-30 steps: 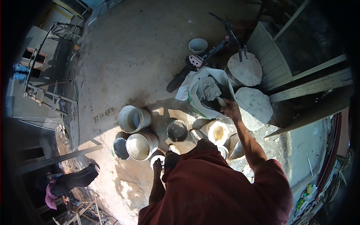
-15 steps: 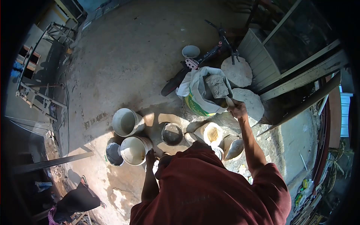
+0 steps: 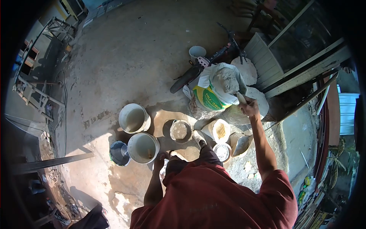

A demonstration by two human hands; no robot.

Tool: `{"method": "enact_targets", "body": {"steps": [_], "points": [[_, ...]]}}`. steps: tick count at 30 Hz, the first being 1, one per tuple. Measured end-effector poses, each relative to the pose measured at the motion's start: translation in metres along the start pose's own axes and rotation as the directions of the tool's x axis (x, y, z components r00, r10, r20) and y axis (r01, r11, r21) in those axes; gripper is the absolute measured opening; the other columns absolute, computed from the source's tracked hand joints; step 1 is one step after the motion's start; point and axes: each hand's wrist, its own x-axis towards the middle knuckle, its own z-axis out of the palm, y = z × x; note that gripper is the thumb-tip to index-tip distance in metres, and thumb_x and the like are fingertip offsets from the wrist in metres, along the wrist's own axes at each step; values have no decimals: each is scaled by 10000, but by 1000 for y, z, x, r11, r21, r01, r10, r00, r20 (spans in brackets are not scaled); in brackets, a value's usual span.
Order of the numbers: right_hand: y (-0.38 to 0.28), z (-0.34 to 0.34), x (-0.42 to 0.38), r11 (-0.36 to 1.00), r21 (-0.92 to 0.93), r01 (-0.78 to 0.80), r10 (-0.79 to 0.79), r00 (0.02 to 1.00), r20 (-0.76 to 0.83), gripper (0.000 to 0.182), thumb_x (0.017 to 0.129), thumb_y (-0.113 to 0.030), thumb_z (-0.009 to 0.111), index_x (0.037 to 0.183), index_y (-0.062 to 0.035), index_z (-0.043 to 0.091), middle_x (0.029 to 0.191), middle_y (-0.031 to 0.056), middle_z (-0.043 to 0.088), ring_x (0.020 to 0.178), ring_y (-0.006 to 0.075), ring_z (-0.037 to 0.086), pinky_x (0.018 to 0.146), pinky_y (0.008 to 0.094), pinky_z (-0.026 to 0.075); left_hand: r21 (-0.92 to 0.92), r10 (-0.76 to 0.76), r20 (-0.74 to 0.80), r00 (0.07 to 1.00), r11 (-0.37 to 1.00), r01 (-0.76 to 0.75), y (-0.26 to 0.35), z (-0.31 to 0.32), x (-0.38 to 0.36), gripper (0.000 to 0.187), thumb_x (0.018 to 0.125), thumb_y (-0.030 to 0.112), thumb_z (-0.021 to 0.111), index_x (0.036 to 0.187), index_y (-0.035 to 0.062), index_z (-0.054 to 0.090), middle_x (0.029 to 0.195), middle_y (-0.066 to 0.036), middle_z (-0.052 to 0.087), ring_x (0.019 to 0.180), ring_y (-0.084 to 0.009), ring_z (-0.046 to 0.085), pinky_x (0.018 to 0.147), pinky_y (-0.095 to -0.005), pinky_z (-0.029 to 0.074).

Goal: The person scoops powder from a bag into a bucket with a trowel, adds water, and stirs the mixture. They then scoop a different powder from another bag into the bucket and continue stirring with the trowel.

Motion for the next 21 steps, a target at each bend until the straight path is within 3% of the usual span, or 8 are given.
{"method": "enact_targets", "body": {"steps": [3, 5, 9, 12, 14, 16, 18, 21], "points": [[5, 26, -18, 1000, -17, -24, 24, 1000, 10, 417, 690, 51, 642, 1106, 31, 654, 609, 16, 565, 427, 59, 431, 387, 230, 310, -129, -461, 177, 870, 865, 485, 55, -12, -8, 363, 950, 363, 483, 1068, 60, 643, 1014, -142, 662, 962, -344, 618, 853, -436, 464], [5, 45, -33, 995, -58, -77, 80, 995, 55, 415, 701, 42, 629, 1115, 21, 650, 609, 6, 560, 432, 62, 433, 400, 228, 322, 5, -219, 203, 954, 975, 223, 69, -11, -21, 287, 929, 266, 517, 1103, 59, 615, 1085, -200, 637, 988, -374, 617, 828, -443, 502], [53, 83, -51, 996, -50, -70, 76, 991, 111, 277, 720, 0, 631, 991, 39, 669, 586, 10, 556, 428, 68, 440, 391, 229, 319, -128, -591, 396, 703, 722, 680, 108, 0, -33, 610, 824, 433, 623, 1264, 20, 531, 1193, -256, 575, 1141, -373, 550, 964, -408, 447], [100, 115, -64, 997, -23, -72, 74, 990, 121, 87, 725, -7, 632, 801, 25, 661, 541, 18, 542, 417, 72, 449, 387, 236, 325, -8, -612, 380, 693, 747, 665, 76, 64, -78, 848, 695, 490, 738, 1340, 25, 443, 1346, -266, 437, 1242, -413, 445, 998, -451, 419], [141, 132, -70, 992, -60, -107, 117, 973, 198, 294, 725, 20, 625, 1016, 33, 665, 569, 3, 552, 416, 67, 445, 390, 236, 336, 58, -677, 409, 612, 688, 723, 95, 71, -91, 971, 632, 509, 775, 1390, 60, 366, 1406, -251, 346, 1275, -430, 393, 1010, -486, 400], [190, 153, -76, 981, -35, -188, 192, 967, 169, 206, 716, 23, 653, 920, 9, 673, 584, 6, 566, 454, 77, 482, 428, 233, 372, 246, -761, 484, 431, 591, 768, 112, 79, -94, 1221, 544, 544, 819, 1488, 176, 138, 1511, -208, 128, 1319, -472, 300, 1022, -569, 357], [243, 172, -81, 972, 39, -231, 220, 956, 195, 390, 711, 27, 657, 1100, 9, 648, 618, -15, 557, 474, 67, 471, 445, 222, 365, 395, -799, 516, 308, 541, 742, 137, 69, -81, 1208, 552, 532, 819, 1491, 218, 127, 1512, -207, 135, 1313, -457, 321, 1015, -562, 367], [344, 190, -83, 976, -34, -213, 215, 949, 230, 462, 709, 46, 648, 1168, 26, 614, 671, -22, 566, 538, 52, 489, 483, 206, 374, 360, -819, 432, 377, 540, 761, 128, 108, -96, 1123, 591, 542, 796, 1459, 131, 214, 1456, -194, 245, 1242, -436, 415, 980, -534, 402]]}}
